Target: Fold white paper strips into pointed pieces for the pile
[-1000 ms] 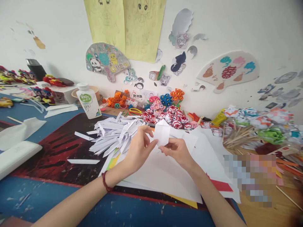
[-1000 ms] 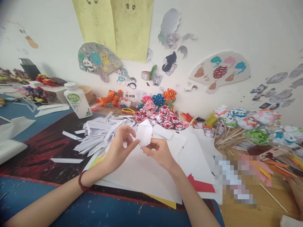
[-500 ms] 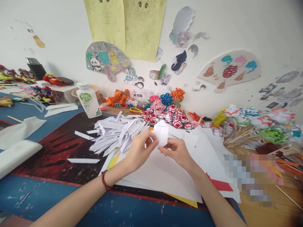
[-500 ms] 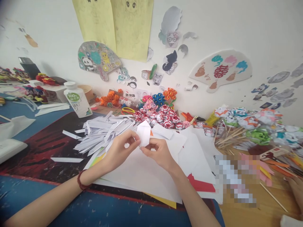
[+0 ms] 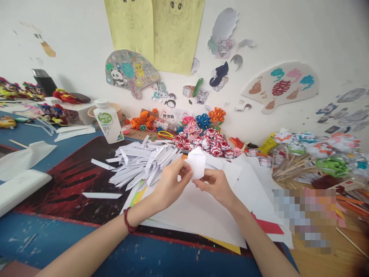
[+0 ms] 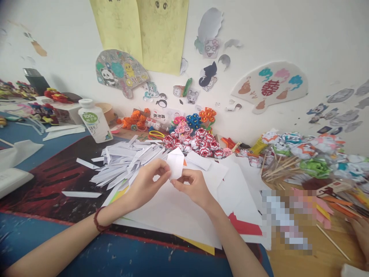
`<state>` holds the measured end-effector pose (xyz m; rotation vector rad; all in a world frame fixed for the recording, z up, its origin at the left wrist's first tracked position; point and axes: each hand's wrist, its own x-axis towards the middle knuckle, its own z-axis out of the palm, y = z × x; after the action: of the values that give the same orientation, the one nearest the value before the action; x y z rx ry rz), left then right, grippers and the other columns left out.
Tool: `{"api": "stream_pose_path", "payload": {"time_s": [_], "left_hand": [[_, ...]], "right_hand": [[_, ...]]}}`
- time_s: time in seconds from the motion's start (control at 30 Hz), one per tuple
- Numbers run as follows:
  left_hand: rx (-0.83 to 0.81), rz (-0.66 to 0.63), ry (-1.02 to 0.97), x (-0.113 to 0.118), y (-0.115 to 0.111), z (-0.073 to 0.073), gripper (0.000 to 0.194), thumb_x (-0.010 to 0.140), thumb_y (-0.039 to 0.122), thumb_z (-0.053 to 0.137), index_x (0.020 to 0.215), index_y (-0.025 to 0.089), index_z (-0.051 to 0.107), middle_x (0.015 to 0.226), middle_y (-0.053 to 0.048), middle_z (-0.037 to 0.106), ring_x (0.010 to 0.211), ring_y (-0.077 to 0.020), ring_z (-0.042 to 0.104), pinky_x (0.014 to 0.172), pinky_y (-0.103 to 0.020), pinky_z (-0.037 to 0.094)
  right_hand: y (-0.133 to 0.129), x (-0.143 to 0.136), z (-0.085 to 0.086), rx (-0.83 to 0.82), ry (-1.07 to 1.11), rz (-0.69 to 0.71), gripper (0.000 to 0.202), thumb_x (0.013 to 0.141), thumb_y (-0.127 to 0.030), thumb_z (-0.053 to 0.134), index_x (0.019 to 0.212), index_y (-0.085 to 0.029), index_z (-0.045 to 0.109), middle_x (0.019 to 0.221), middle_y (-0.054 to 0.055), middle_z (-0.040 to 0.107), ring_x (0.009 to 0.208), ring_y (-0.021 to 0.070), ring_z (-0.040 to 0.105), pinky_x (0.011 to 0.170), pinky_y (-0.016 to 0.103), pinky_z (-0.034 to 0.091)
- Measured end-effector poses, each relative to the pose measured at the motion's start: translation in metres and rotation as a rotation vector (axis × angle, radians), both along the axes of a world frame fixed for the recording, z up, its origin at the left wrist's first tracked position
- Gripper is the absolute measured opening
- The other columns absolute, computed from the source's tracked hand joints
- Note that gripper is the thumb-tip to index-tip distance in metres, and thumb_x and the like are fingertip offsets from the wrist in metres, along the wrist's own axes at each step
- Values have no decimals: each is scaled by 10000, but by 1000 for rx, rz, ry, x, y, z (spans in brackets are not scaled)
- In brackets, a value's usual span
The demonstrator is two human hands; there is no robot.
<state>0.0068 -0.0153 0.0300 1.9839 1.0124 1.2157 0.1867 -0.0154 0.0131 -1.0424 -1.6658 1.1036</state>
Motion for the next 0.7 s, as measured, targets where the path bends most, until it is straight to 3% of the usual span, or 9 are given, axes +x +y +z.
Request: {"api": "stream_pose_path", "payload": {"time_s": [0.7], "left_hand": [[80, 12, 91, 1, -1, -6, 91, 860, 101, 488, 812, 174, 515, 784, 5, 546, 698, -108, 525, 644, -233, 404]], "right_hand": [[2, -2, -2, -100, 48, 38, 203, 787, -333, 670, 795, -130, 684, 691, 28, 612, 569, 112, 527, 529, 239, 467]]}}
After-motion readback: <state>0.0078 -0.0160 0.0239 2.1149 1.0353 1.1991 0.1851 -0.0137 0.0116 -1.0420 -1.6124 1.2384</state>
